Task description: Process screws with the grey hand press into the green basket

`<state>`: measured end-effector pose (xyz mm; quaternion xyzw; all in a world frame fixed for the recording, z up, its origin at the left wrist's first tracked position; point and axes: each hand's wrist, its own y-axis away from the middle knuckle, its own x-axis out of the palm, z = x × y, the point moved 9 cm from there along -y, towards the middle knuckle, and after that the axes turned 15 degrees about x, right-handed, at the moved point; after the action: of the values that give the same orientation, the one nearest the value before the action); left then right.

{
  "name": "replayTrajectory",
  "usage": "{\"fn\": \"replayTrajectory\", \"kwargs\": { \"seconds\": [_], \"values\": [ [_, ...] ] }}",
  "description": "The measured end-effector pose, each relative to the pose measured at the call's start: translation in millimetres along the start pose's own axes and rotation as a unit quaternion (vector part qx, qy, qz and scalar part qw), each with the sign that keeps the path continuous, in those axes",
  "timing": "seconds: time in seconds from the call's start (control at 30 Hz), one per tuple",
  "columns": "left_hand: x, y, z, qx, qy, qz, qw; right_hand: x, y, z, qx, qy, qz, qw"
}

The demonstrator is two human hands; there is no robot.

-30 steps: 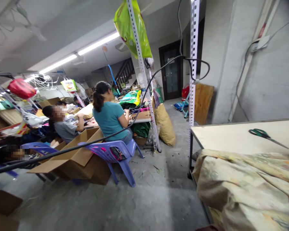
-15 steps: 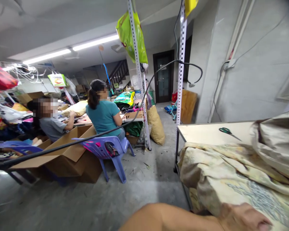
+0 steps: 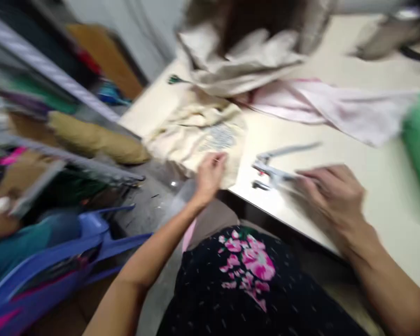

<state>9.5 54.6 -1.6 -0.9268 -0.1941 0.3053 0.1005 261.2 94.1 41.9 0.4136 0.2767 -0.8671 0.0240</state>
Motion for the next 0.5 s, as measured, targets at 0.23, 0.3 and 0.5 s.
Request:
{"fn": "replayTrajectory", "kwargs": {
  "seconds": [0.23,0.3,0.5],
  "values": [
    [23.3,-1,-34,-0.066,0.072,0.147,0.984,13,14,-32,0.062,0.02,0.12,0.991],
    [33.8,5,-37,-0.081,0.061,0.177,0.979,20,14,-28,0.056,0.022,0.147,0.987],
    [71.7,6,-20,-0.149,0.118,0.236,0.953,24,17,-29,0.067,0.048,0.159,0.984]
  ]
}}
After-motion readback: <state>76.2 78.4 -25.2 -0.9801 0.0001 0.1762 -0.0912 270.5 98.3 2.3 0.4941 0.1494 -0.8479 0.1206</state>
